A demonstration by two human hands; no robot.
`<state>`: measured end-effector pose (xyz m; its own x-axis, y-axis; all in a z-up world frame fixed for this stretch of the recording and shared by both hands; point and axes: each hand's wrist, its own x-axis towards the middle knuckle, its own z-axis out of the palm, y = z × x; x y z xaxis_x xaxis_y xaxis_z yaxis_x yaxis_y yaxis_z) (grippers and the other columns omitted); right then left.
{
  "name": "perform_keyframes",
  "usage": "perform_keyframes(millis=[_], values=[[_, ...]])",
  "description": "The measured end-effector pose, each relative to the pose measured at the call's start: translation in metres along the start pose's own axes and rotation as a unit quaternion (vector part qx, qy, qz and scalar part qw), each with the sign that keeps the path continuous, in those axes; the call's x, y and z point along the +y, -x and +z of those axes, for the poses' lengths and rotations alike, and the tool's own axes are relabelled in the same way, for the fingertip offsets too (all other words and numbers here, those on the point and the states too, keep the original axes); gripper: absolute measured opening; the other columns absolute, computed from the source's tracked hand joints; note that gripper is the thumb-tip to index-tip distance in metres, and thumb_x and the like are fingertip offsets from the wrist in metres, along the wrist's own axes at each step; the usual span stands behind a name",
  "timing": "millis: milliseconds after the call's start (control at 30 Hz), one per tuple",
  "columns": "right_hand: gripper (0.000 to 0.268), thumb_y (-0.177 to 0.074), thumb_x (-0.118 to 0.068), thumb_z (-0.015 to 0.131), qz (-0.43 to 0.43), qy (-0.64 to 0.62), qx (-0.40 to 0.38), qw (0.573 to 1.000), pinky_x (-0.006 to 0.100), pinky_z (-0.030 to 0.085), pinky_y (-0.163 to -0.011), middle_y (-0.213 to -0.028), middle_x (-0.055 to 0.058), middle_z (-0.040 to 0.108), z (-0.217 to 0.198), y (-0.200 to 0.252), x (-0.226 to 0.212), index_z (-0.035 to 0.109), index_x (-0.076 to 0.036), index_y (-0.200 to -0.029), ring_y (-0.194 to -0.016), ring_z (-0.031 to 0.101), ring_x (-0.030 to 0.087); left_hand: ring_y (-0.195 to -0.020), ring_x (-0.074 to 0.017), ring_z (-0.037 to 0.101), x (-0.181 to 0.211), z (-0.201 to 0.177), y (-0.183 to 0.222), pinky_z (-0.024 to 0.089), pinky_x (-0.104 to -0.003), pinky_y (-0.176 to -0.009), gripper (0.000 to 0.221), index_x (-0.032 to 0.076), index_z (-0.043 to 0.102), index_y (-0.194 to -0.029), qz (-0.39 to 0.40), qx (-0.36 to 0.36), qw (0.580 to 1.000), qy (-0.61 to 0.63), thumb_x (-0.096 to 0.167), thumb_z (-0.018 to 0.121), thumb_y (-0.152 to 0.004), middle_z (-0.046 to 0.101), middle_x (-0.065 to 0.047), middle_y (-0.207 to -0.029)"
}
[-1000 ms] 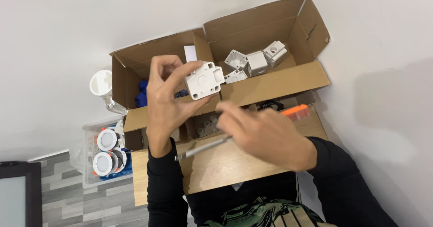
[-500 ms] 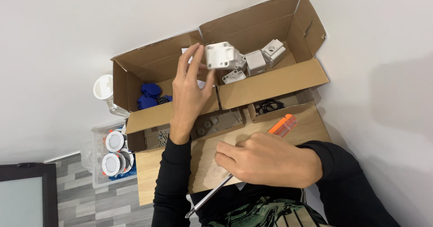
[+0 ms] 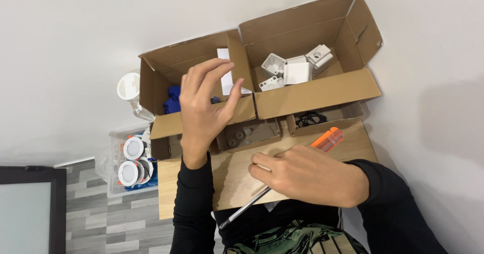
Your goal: The person assembles electrical sockets and boxes by hand and using a screwdriver, picking up various plastic components and screws from cardboard boxes and joining them together.
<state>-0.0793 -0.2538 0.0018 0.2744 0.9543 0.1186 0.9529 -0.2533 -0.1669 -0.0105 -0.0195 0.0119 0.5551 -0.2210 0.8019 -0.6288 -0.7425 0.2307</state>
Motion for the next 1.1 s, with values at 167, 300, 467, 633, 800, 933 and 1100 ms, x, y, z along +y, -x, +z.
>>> perform_keyframes(millis=[167,300,467,633,800,933,1100], values=[[0.013,-0.103,0.002,0.054,0.024,-0.049,-0.103,0.993,0.053,0.048,-0.042,-0.092,0.009,0.059,0.005,-0.009,-0.003,0.059,-0.008,-0.109,-0.056,0.063,0.036,-0.109,-0.0289,0.073,0.012,-0.045,0.002,0.054,-0.040,-0.098,0.022,0.001,0.075,-0.120,-0.002,0.035,0.999,0.014,0.003,0.088,-0.103,0.075,-0.014,-0.121],[0.033,-0.089,0.015,0.060,-0.010,-0.090,-0.181,0.979,0.055,0.048,-0.045,-0.091,0.010,0.060,0.010,-0.020,-0.005,0.060,-0.009,-0.111,-0.057,0.062,0.037,-0.109,-0.0351,0.073,0.006,-0.086,0.017,0.062,-0.043,-0.098,0.019,-0.004,0.071,-0.120,-0.029,0.068,0.997,0.025,0.001,0.082,-0.105,0.073,-0.022,-0.119],[0.030,-0.088,0.003,0.062,-0.004,-0.143,-0.235,0.961,0.059,0.064,-0.069,-0.118,0.010,0.069,0.025,-0.035,-0.008,0.068,-0.008,-0.115,-0.087,0.079,0.050,-0.107,-0.0409,0.074,-0.045,-0.133,0.069,0.058,-0.049,-0.093,0.021,0.000,0.077,-0.120,-0.060,0.115,0.991,-0.019,0.006,0.088,-0.103,0.077,-0.016,-0.114],[0.046,-0.107,-0.016,0.040,0.089,-0.150,-0.288,0.942,0.048,0.059,-0.080,-0.122,-0.004,0.073,0.041,-0.047,-0.006,0.065,-0.032,-0.143,-0.103,0.080,0.026,-0.105,-0.0184,0.070,-0.116,-0.173,0.151,0.052,-0.034,-0.088,0.011,0.013,0.071,-0.119,-0.254,0.161,0.953,-0.020,0.014,0.072,-0.108,0.071,-0.004,-0.117],[0.039,-0.108,-0.043,0.052,0.057,-0.161,-0.248,0.954,0.041,0.061,-0.081,-0.107,-0.006,0.072,0.103,-0.032,0.011,0.068,-0.029,-0.141,-0.093,0.078,0.019,-0.100,-0.0142,0.073,-0.252,-0.159,0.290,0.055,-0.033,-0.082,0.024,0.021,0.072,-0.120,-0.425,0.148,0.891,-0.065,0.034,0.078,-0.102,0.077,0.002,-0.118],[0.037,-0.102,-0.038,0.061,0.124,-0.202,-0.119,0.964,0.035,0.062,-0.087,-0.117,-0.010,0.082,0.139,-0.014,0.001,0.078,-0.024,-0.133,-0.098,0.081,0.014,-0.116,-0.0255,0.071,-0.325,-0.112,0.407,0.056,-0.040,-0.099,0.053,0.009,0.069,-0.132,-0.532,0.040,0.845,-0.044,0.046,0.081,-0.098,0.071,-0.015,-0.125],[0.032,-0.102,-0.024,0.071,0.204,-0.142,0.039,0.968,0.037,0.062,-0.089,-0.116,-0.003,0.080,0.168,0.015,-0.013,0.081,-0.018,-0.132,-0.096,0.076,0.014,-0.131,-0.0340,0.063,-0.338,-0.065,0.477,0.048,-0.044,-0.111,0.074,0.009,0.060,-0.145,-0.626,-0.049,0.777,-0.050,0.059,0.079,-0.093,0.063,-0.020,-0.140]])
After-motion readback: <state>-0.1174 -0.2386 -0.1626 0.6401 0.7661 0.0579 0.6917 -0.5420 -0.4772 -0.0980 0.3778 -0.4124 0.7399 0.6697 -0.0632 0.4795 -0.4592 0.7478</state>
